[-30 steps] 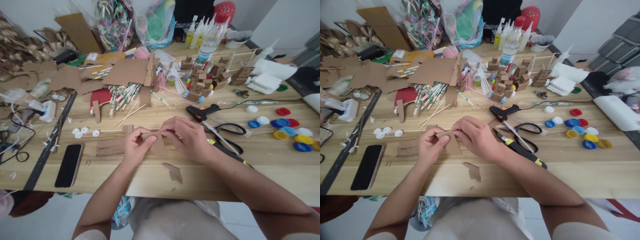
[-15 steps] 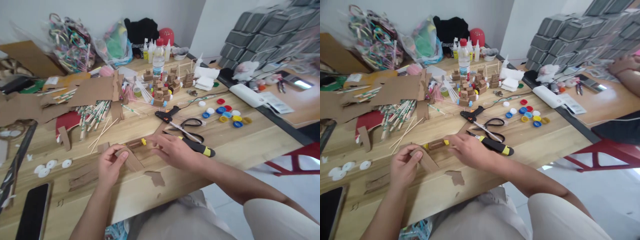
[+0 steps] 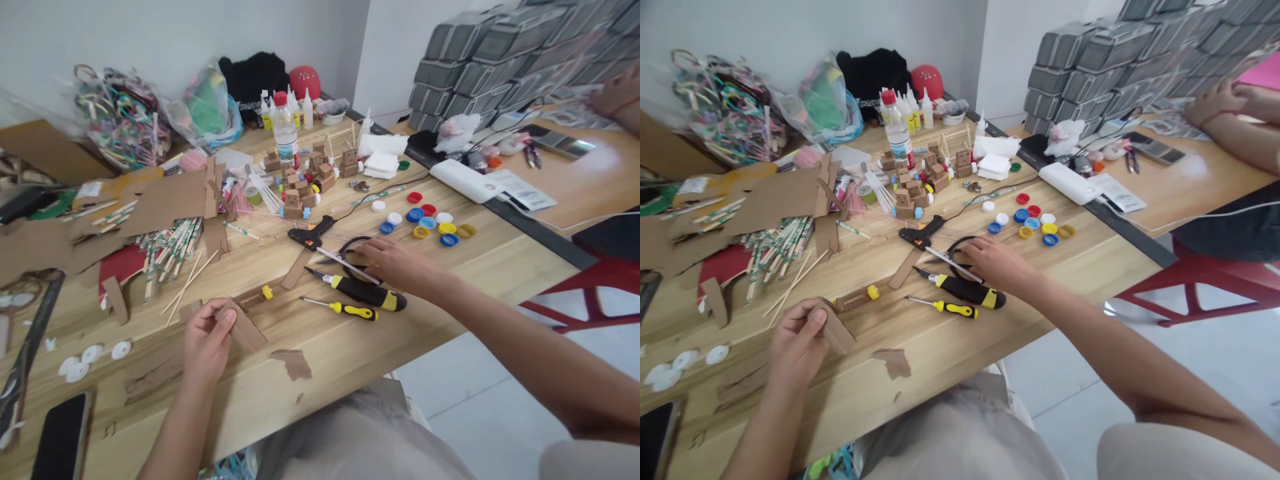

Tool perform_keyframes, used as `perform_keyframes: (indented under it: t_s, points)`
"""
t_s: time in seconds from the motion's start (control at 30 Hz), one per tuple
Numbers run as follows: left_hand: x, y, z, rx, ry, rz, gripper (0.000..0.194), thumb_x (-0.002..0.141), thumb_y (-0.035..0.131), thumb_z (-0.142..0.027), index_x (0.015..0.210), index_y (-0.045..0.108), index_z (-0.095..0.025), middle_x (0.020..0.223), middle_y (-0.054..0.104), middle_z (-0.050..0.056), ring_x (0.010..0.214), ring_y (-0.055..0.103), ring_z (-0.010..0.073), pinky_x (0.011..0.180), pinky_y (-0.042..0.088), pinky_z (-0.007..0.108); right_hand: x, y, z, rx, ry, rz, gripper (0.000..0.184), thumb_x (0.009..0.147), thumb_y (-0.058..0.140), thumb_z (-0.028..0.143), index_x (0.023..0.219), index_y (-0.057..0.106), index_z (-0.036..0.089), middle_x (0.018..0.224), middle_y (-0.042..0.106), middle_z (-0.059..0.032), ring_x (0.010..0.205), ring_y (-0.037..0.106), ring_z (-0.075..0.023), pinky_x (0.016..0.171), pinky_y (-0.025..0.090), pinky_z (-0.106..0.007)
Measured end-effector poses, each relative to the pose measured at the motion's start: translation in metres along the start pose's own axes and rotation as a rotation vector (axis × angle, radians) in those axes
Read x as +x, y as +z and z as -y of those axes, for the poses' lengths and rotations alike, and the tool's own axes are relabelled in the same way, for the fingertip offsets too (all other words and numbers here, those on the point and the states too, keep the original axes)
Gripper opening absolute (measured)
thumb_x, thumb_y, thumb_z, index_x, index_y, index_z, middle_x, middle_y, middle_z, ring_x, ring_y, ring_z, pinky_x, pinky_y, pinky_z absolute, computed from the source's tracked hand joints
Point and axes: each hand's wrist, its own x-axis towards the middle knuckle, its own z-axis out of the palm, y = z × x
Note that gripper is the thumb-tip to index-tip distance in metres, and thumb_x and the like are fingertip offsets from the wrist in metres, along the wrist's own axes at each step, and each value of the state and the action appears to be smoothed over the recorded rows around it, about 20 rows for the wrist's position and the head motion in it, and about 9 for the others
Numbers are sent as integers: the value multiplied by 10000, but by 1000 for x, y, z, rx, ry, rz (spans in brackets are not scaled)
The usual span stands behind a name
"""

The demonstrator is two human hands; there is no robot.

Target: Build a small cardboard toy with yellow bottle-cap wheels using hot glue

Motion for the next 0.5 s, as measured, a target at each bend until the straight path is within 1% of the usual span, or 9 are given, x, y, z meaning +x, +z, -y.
perform_keyframes:
  t_s: [0.07,0.13,0.2,0.3,0.37,0.43,0.5]
  points:
    - [-4,5,-1,7,-18,16,526,390,1019,-576,623,751,-188,565,652,-9,502,547,101,477,463,200,10,-1,-4,-19,-21,29,264,763,763,122,1004,777,229,1043,805,-161,1025,755,-355,868,621,-474]
    - [-9,9,-2,-1,-40,19,525,390,1019,-574,622,751,-187,562,653,-9,493,549,102,472,462,201,19,-2,-7,-36,-35,49,217,709,808,121,894,764,226,952,803,-160,929,762,-353,795,610,-451]
    - [-16,13,-2,-20,-70,33,523,388,1023,-568,619,749,-187,553,646,-11,489,551,101,470,460,198,25,-2,-9,-49,-44,60,195,664,833,124,775,723,241,826,788,-130,785,752,-318,688,579,-407]
    - [-27,19,1,-59,-127,45,536,378,1030,-568,634,755,-186,562,654,-9,506,569,101,488,474,192,28,-6,-10,-73,-51,37,236,636,837,127,669,644,259,667,736,-80,621,700,-262,566,491,-359]
    - [-33,23,4,-90,-156,34,540,384,1030,-568,655,763,-185,581,671,-5,516,579,102,505,484,194,25,-14,-9,-94,-58,-17,271,688,812,142,626,581,268,615,701,-71,586,678,-241,555,450,-353]
    - [-38,30,8,-117,-176,51,526,422,1023,-566,677,769,-183,586,671,-4,518,576,103,513,486,202,18,-26,-10,-114,-70,-90,348,798,756,190,590,492,282,579,657,-71,556,648,-220,557,419,-359]
    - [-41,38,10,-148,-187,70,530,445,1012,-582,695,771,-181,596,670,-1,527,573,106,523,487,210,9,-43,-13,-123,-79,-169,446,902,677,279,569,380,295,501,557,-54,449,545,-188,515,349,-366]
